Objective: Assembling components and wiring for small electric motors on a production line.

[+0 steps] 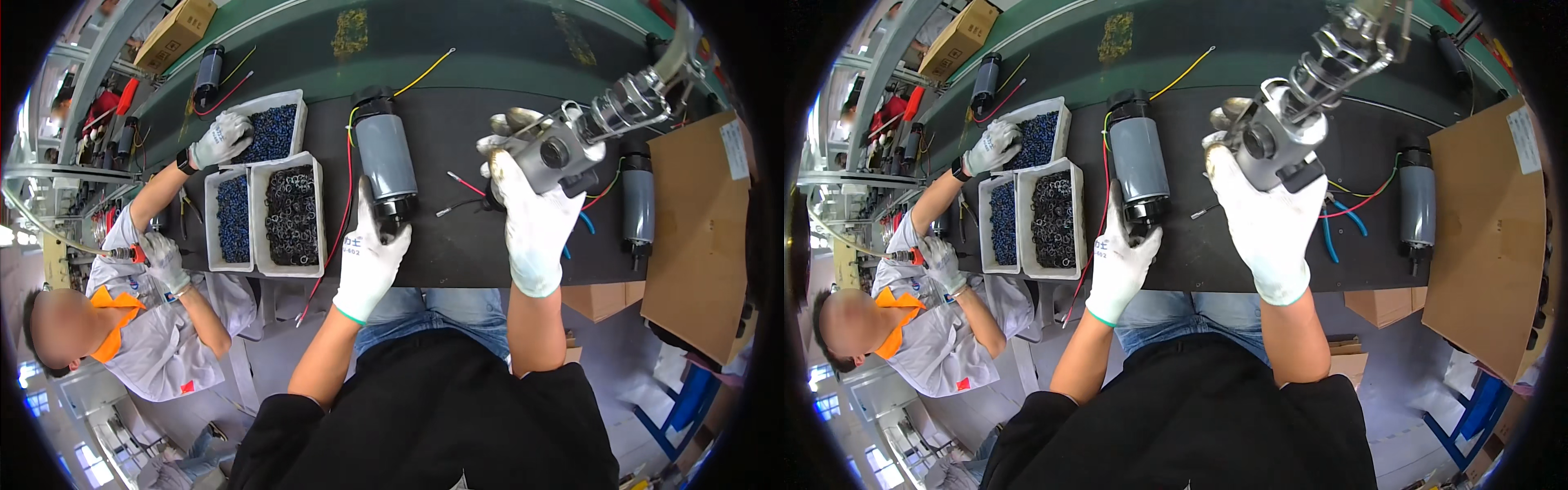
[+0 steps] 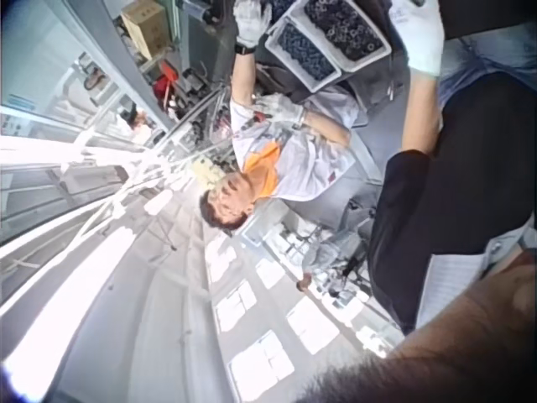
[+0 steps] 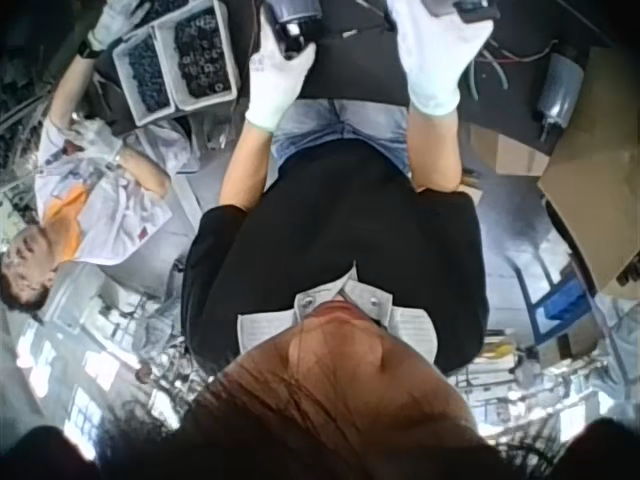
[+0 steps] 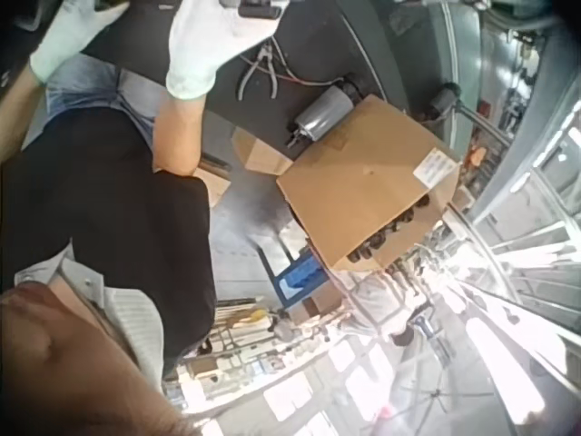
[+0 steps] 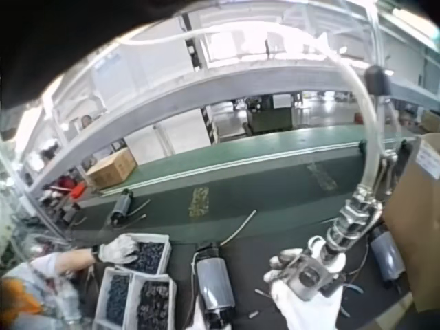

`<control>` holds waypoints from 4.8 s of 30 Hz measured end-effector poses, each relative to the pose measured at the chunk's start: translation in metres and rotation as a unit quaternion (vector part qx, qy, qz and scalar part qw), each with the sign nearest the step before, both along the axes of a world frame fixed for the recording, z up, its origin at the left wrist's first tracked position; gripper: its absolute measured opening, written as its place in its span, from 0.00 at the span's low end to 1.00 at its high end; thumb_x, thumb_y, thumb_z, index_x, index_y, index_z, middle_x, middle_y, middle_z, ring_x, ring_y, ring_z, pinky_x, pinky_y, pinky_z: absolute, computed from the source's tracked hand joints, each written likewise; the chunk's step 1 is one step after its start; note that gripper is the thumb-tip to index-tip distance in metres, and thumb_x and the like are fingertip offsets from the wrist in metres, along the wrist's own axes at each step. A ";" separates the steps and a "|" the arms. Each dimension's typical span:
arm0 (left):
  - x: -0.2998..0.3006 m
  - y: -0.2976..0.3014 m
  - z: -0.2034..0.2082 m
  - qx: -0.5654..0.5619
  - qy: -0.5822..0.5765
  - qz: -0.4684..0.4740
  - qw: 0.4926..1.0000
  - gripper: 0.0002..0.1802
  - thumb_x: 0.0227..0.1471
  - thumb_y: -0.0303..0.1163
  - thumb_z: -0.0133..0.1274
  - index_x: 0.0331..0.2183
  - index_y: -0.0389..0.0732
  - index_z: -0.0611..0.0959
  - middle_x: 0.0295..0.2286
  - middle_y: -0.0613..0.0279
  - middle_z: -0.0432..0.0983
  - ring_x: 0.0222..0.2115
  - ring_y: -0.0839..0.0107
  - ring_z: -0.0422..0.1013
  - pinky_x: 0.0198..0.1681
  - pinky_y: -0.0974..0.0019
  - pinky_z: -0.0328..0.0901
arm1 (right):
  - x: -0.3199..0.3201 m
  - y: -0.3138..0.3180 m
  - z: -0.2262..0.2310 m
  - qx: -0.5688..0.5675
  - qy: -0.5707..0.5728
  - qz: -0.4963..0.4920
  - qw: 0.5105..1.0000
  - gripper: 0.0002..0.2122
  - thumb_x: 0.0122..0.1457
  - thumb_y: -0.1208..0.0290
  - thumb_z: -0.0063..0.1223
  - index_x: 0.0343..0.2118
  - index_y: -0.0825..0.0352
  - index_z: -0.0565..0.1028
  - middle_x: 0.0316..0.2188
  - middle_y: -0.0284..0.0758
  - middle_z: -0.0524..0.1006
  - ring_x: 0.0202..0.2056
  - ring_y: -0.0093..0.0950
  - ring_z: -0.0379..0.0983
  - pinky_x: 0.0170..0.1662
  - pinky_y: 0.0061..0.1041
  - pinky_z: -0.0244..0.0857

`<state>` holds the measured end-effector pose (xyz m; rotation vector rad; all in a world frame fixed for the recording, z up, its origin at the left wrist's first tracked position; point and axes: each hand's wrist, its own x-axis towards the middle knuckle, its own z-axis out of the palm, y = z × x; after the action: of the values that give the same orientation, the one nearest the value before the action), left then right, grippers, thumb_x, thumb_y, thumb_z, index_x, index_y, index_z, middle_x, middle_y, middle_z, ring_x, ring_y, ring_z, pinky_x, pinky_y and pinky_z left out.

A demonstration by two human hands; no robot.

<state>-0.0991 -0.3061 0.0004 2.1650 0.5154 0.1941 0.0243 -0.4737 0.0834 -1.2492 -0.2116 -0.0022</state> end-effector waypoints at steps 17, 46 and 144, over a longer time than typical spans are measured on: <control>-0.038 0.028 0.046 0.072 0.050 -0.017 0.996 0.40 0.57 0.29 0.61 0.68 0.41 0.66 0.32 0.51 0.84 0.26 0.68 0.79 0.34 0.65 0.73 | -0.009 0.013 -0.017 0.016 0.012 0.038 0.999 0.23 0.63 0.82 0.58 0.60 0.75 0.68 0.51 0.46 0.76 0.50 0.35 0.78 0.44 0.25 0.76; -0.076 0.208 0.037 -0.074 -0.169 0.239 0.953 0.10 0.54 0.22 0.62 0.39 0.37 0.83 0.33 0.59 0.83 0.33 0.70 0.79 0.35 0.66 0.72 | -0.023 0.012 -0.003 0.093 -0.015 0.076 0.993 0.21 0.66 0.75 0.55 0.60 0.67 0.67 0.50 0.41 0.74 0.48 0.32 0.74 0.40 0.26 0.74; -0.012 0.120 0.084 0.250 -0.118 0.054 0.959 0.21 0.58 0.34 0.58 0.53 0.41 0.82 0.35 0.50 0.83 0.35 0.52 0.80 0.41 0.56 0.73 | -0.055 0.005 0.007 0.079 -0.143 -0.024 0.986 0.23 0.60 0.65 0.67 0.52 0.68 0.69 0.42 0.44 0.74 0.40 0.37 0.76 0.35 0.31 0.78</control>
<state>-0.1110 -0.1861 0.0846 2.5542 0.4835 0.6998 -0.0303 -0.4685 0.0904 -1.0931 -0.4220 -0.2371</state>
